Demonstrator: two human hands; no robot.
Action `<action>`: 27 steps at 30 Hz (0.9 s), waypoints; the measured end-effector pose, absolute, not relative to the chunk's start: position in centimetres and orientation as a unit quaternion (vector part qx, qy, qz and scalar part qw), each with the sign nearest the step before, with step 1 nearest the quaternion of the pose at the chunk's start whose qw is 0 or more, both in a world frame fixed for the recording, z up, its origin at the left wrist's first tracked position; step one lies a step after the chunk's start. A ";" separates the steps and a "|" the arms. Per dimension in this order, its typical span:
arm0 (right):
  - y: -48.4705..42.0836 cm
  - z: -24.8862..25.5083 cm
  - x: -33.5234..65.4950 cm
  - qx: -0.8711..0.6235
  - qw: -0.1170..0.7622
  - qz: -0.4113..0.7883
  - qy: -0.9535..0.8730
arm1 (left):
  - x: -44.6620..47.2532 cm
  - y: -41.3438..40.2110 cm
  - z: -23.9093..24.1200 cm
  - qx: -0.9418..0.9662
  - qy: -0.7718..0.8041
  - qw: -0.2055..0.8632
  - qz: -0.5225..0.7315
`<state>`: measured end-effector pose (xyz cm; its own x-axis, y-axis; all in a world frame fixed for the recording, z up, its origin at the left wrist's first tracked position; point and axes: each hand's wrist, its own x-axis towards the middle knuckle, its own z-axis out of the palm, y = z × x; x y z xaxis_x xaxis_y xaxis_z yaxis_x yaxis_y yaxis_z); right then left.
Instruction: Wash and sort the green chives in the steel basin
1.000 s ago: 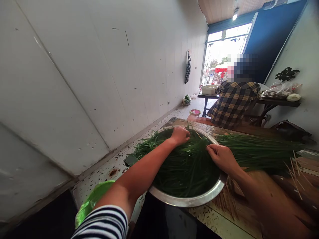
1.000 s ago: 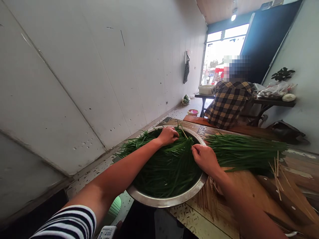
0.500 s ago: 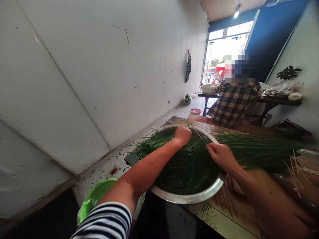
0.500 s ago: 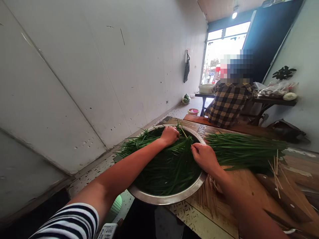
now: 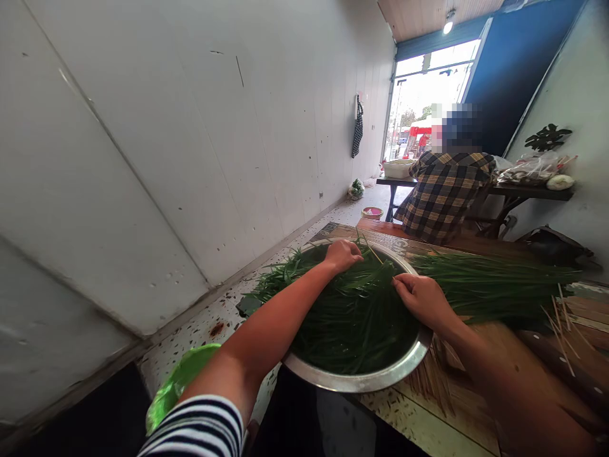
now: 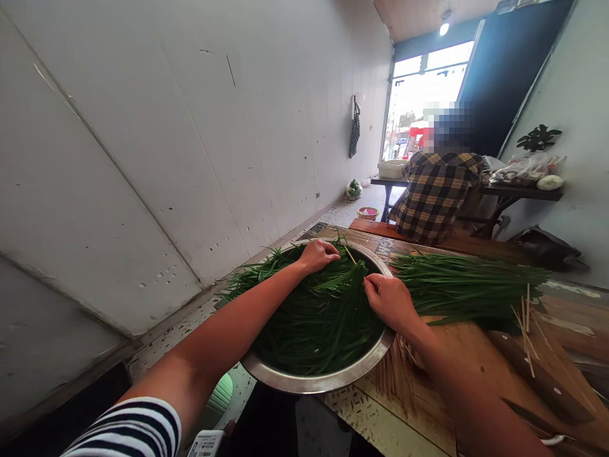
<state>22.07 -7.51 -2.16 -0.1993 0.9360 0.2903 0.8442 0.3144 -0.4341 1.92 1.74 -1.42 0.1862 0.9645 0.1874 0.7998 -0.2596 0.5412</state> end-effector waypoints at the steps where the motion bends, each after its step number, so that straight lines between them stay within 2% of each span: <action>1: -7.5 -2.2 22.0 -0.578 0.256 0.088 -0.770 | 2.0 1.6 -1.4 0.750 0.586 0.168 0.256; 12: -7.5 -2.1 22.1 -0.579 0.235 0.092 -0.775 | 1.9 1.9 -1.7 0.729 0.557 0.227 0.326; 27: -7.4 -2.2 22.1 -0.578 0.233 0.086 -0.777 | 2.7 1.4 -1.7 0.764 0.515 0.168 0.350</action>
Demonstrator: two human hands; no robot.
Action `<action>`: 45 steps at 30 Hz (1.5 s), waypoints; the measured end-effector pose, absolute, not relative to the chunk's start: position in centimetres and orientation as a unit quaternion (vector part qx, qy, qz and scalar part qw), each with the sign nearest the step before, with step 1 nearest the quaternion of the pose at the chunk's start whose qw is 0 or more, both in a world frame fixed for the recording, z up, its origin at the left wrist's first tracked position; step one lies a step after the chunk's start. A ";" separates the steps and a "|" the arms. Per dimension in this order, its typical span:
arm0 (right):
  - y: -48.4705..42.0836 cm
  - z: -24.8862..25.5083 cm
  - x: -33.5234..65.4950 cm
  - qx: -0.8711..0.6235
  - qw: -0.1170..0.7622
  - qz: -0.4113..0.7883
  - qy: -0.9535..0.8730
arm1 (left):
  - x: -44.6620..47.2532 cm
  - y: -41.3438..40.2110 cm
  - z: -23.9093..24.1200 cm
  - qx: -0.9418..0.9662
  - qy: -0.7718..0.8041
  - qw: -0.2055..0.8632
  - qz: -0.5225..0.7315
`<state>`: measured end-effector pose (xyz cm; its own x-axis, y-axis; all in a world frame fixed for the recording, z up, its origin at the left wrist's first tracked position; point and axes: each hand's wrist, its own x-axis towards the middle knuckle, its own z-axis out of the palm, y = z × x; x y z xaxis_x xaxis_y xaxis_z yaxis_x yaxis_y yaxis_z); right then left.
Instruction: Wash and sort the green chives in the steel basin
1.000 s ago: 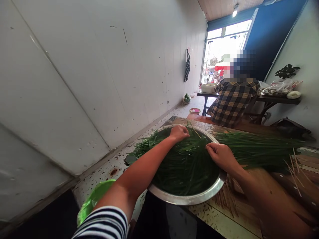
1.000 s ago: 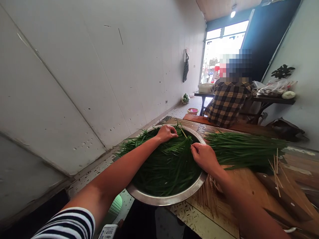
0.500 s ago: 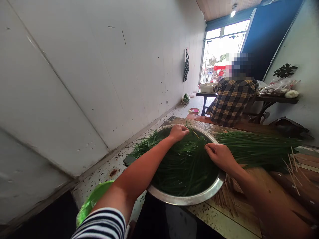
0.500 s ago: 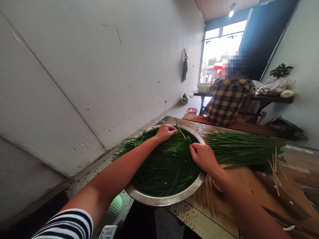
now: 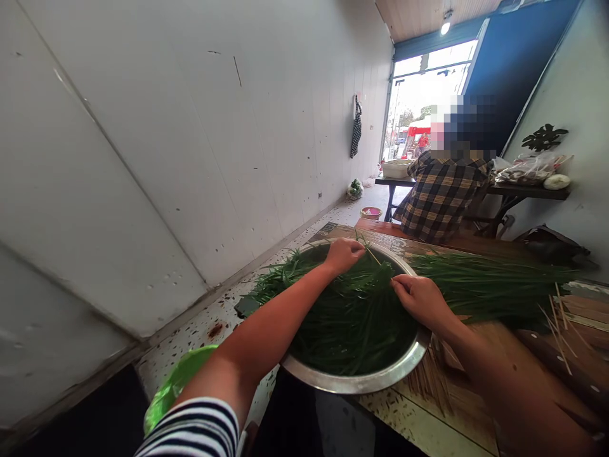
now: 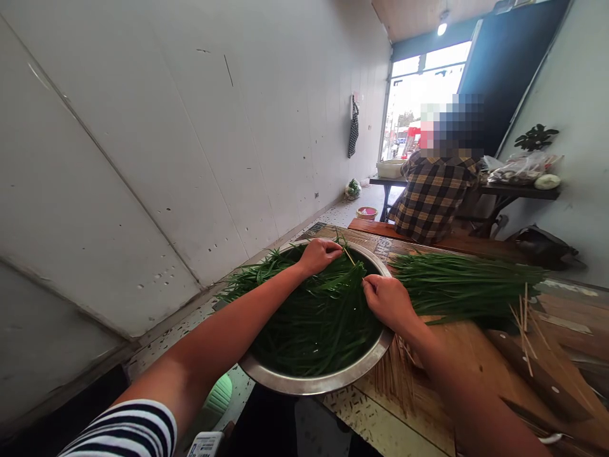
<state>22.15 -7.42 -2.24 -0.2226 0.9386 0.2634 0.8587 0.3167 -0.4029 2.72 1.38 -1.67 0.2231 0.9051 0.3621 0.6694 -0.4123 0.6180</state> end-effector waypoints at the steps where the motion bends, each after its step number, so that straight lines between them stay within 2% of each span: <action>1: -7.4 -2.2 22.1 -0.581 0.232 0.087 -0.775 | 2.9 1.2 -1.7 0.771 0.507 0.168 0.348; 7: -7.5 -1.9 22.0 -0.588 0.252 0.104 -0.761 | 3.1 -0.2 0.0 0.866 0.379 0.206 0.254; 11: -7.5 -2.1 22.0 -0.579 0.262 0.109 -0.765 | 2.1 0.0 0.5 0.824 0.501 0.100 0.243; 13: -7.5 -2.1 22.0 -0.580 0.258 0.102 -0.766 | 1.8 0.4 0.1 0.817 0.542 0.051 0.189; 17: -7.5 -2.1 22.0 -0.588 0.252 0.095 -0.763 | 1.8 1.0 -1.0 0.821 0.563 -0.022 0.095; 22: -7.5 -2.0 22.0 -0.582 0.250 0.091 -0.769 | 2.3 0.9 -1.3 0.805 0.582 -0.066 0.093; 28: -7.5 -2.1 22.0 -0.579 0.255 0.098 -0.768 | 2.7 0.6 -1.0 0.801 0.586 -0.020 0.122; 36: -7.4 -2.3 22.1 -0.580 0.254 0.100 -0.768 | 2.1 1.5 -1.0 0.735 0.580 0.202 0.288; 45: -7.6 -2.1 22.1 -0.588 0.234 0.085 -0.770 | 1.7 2.3 -1.7 0.715 0.556 0.250 0.344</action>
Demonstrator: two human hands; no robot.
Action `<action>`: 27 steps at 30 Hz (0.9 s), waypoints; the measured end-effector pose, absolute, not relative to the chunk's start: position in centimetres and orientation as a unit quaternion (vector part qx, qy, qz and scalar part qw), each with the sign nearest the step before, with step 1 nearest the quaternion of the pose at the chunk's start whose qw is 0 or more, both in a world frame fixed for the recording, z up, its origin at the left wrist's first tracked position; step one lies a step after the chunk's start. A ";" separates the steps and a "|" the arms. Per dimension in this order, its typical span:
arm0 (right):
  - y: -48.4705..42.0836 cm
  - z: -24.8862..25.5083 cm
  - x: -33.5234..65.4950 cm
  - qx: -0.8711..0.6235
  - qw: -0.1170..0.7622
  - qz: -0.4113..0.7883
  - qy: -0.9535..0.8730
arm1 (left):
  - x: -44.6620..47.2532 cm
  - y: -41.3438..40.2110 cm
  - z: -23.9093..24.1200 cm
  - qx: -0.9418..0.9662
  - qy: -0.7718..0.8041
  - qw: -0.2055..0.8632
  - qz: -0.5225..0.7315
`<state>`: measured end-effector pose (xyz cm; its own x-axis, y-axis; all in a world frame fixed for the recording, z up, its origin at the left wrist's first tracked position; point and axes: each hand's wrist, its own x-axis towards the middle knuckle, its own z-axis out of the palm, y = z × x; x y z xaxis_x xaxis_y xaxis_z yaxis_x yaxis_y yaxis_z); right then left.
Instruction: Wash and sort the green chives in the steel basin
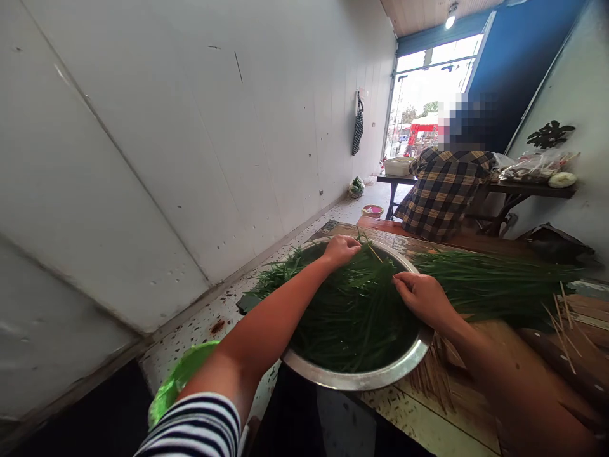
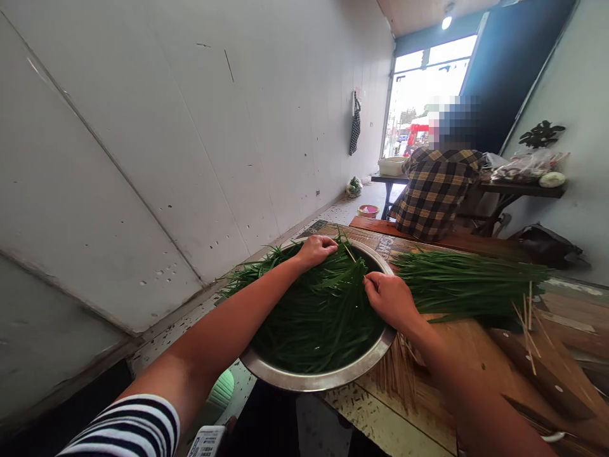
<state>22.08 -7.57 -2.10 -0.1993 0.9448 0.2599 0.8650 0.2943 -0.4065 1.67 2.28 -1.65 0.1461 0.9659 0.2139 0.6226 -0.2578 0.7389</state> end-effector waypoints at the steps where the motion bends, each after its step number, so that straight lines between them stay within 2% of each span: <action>1: -7.6 -2.1 22.1 -0.587 0.233 0.087 -0.770 | 1.8 2.2 -1.7 0.710 0.552 0.265 0.349; 5: -7.5 -2.2 22.1 -0.586 0.229 0.087 -0.773 | 2.2 2.0 -1.7 0.669 0.533 0.356 0.377; 11: -7.5 -2.1 22.1 -0.586 0.223 0.079 -0.775 | 1.5 2.1 -1.6 0.687 0.550 0.267 0.392; 21: -7.5 -2.2 22.2 -0.578 0.234 0.088 -0.776 | 1.9 2.2 -2.2 0.685 0.527 0.307 0.400; 27: -7.6 -2.2 22.1 -0.577 0.239 0.093 -0.776 | 2.2 1.9 -1.7 0.676 0.544 0.292 0.402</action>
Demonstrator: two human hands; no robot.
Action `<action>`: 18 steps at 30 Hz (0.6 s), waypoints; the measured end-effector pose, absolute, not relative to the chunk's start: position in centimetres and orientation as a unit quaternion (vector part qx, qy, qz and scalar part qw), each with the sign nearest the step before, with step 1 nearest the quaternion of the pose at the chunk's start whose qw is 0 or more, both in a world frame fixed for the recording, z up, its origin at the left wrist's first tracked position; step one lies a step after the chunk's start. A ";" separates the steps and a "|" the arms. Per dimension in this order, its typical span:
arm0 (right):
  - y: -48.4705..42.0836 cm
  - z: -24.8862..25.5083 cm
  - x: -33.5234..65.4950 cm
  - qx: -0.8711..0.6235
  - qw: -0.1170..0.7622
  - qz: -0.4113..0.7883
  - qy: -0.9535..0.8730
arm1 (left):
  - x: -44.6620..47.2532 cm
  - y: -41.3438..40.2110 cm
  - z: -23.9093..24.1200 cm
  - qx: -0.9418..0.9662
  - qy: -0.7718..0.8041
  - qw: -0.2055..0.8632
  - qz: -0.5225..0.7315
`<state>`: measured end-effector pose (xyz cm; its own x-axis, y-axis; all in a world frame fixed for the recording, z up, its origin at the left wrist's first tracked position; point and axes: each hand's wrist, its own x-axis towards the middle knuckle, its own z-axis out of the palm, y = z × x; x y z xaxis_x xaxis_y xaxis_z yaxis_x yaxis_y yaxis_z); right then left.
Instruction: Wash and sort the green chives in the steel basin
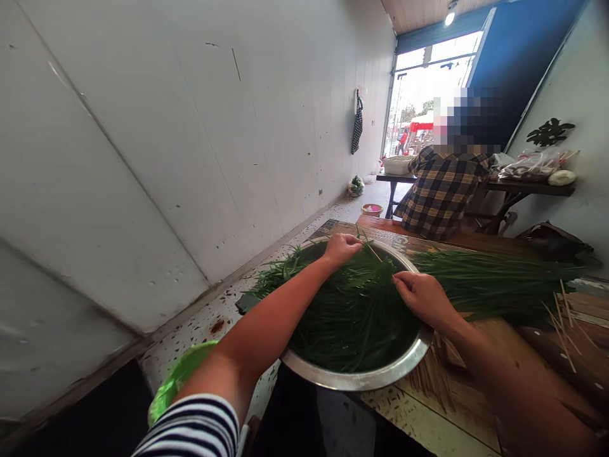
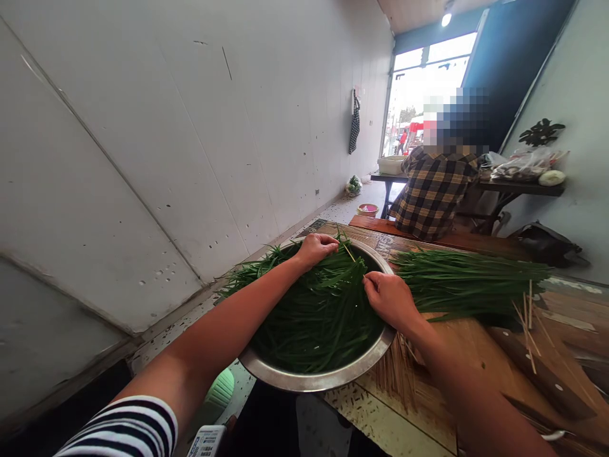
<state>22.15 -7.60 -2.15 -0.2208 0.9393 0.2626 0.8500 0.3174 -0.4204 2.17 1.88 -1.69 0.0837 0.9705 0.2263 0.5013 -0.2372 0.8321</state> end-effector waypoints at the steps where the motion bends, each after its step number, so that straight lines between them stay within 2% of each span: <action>1: -7.6 -2.2 22.2 -0.578 0.237 0.095 -0.775 | 2.2 1.9 -1.7 0.675 0.546 0.292 0.402; 9: -7.4 -2.4 22.3 -0.576 0.240 0.088 -0.777 | 2.2 1.9 -1.8 0.663 0.516 0.341 0.421; 15: -7.5 -2.3 22.2 -0.577 0.242 0.090 -0.775 | 2.4 1.1 -0.3 0.560 0.494 0.524 0.410; 18: -7.4 -2.4 22.3 -0.577 0.237 0.086 -0.776 | 2.3 1.0 -0.2 0.538 0.467 0.569 0.410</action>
